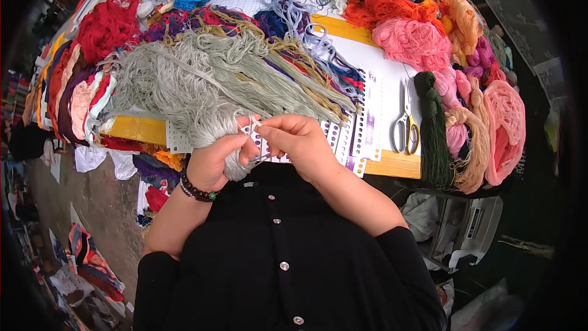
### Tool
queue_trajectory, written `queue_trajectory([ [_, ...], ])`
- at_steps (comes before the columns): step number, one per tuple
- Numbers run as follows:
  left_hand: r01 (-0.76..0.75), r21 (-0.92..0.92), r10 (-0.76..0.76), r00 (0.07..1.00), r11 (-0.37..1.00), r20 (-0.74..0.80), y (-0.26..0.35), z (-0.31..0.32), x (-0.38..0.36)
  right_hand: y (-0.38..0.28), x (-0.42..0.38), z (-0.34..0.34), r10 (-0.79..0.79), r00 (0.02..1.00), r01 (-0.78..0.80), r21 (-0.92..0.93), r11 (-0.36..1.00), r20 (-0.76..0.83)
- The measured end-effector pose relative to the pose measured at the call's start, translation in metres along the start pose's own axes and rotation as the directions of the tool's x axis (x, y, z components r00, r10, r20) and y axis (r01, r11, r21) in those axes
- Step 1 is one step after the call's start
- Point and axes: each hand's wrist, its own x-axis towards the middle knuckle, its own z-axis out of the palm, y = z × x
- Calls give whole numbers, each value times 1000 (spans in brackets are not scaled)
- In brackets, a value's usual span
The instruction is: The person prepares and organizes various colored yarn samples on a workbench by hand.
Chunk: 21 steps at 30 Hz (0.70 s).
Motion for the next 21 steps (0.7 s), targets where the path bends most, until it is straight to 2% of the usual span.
queue_trajectory([
  [2, 8, 1, -8, 1000, 1000, 0, 0, 0, 0, 1, 1, -1, -9, 1000, 9, -3, 1000, -11],
  [5, 6, 38, -5, 1000, 999, -9, -4, -2, 0, 2, 3, -2, -35, 999, 35, 87, 996, -6],
  [8, -26, 89, 29, 999, 996, -36, -4, 5, 1, -5, 1, 4, -26, 1000, 25, 18, 1000, 16],
  [10, -47, 104, 53, 997, 994, -55, -5, 7, 0, -7, -1, 8, -27, 994, 25, 25, 999, 106],
  [12, -120, 171, 118, 993, 978, 26, -7, 7, 0, -1, 1, 5, -3, 992, 3, -1, 1000, 128],
  [14, -124, 182, 129, 991, 976, -19, -11, 9, -2, 4, 4, 1, 33, 993, -30, -33, 999, 117],
  [15, -124, 198, 117, 992, 972, 46, -10, 4, -1, 5, 5, -1, 8, 989, -10, 14, 1000, 149],
  [16, -72, 141, 75, 997, 987, -17, -10, 4, -1, 5, 5, 0, -34, 993, 46, -101, 994, 114],
  [17, -105, 193, 111, 994, 976, -23, -12, 0, 1, 12, 7, -3, -154, 986, 165, -277, 946, 60],
  [18, -137, 242, 147, 989, 961, -28, -12, -6, 4, -6, 5, -4, -409, 905, 364, -714, 597, 119],
  [19, -49, 149, 62, 994, 988, -85, -9, -10, 4, -14, 6, -6, -585, 797, 451, -792, 411, 150],
  [20, -66, 4, 66, 997, 998, -38, -3, -18, 3, -21, 8, -8, -722, 662, 486, -849, 207, 203],
  [21, -67, -143, 68, 998, 988, 2, 8, -26, 4, -30, 9, -11, -767, 611, 511, -837, 193, 196],
])
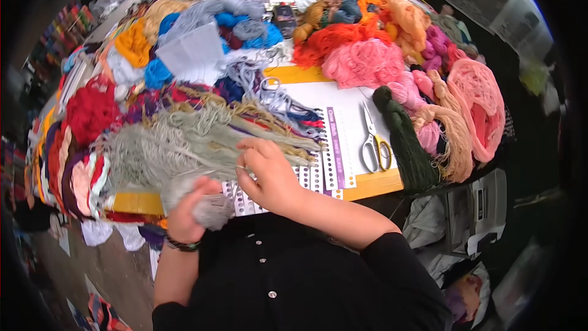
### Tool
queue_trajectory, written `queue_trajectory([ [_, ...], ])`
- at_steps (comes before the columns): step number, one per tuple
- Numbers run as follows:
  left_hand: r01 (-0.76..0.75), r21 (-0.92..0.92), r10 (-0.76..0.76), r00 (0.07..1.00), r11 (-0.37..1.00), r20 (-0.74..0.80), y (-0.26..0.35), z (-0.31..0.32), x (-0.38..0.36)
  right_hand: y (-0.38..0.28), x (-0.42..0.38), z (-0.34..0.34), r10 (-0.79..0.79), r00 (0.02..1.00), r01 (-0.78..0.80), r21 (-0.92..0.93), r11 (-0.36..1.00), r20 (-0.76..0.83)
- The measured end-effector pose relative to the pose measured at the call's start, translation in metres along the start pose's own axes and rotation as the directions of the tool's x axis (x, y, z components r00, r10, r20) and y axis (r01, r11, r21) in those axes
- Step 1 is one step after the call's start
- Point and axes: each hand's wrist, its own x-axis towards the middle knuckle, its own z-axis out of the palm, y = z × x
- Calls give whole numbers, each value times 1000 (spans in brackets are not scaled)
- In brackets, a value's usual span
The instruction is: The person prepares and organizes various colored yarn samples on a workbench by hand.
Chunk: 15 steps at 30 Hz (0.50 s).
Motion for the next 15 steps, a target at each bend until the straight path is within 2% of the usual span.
queue_trajectory([
  [2, -111, -127, 109, 994, 986, -19, 31, -8, 4, 6, 15, -21, 86, 996, -93, 360, 928, 36],
  [3, -191, -221, 185, 982, 956, -45, 46, -21, 5, 2, 21, -36, 320, 898, -425, 781, 458, 301],
  [4, -193, -358, 187, 981, 913, -54, 67, -37, 5, 2, 27, -52, 274, 903, -387, 902, 190, 330],
  [5, -194, -489, 187, 980, 850, -64, 89, -56, 6, 5, 29, -67, 188, 907, -379, 925, -27, 377],
  [6, -217, -474, 211, 975, 853, -67, 110, -80, 8, 10, 29, -81, 90, 911, -373, 896, -242, 403],
  [7, -241, -459, 235, 969, 855, -70, 127, -102, 9, 13, 25, -91, 113, 908, -351, 879, -323, 404],
  [9, -422, -256, 360, 897, 870, -255, 151, -133, 9, 31, 16, -109, 242, 871, -350, 887, -302, 426],
  [11, -447, -191, 383, 875, 874, -296, 174, -170, 9, 74, 2, -133, 409, 826, -406, 913, -45, 387],
  [12, -475, -126, 415, 847, 871, -332, 185, -191, 9, 94, -5, -150, 548, 777, -445, 886, 128, 311],
  [13, -487, -57, 408, 786, 872, -464, 199, -208, 9, 123, -14, -173, 611, 736, -467, 872, 145, 292],
  [14, -511, 2, 418, 700, 860, -579, 205, -209, 9, 130, -14, -199, 775, 622, -500, 817, 288, 107],
  [15, -526, 66, 423, 597, 848, -682, 209, -210, 9, 171, -29, -233, 772, 635, -489, 788, 374, 27],
])
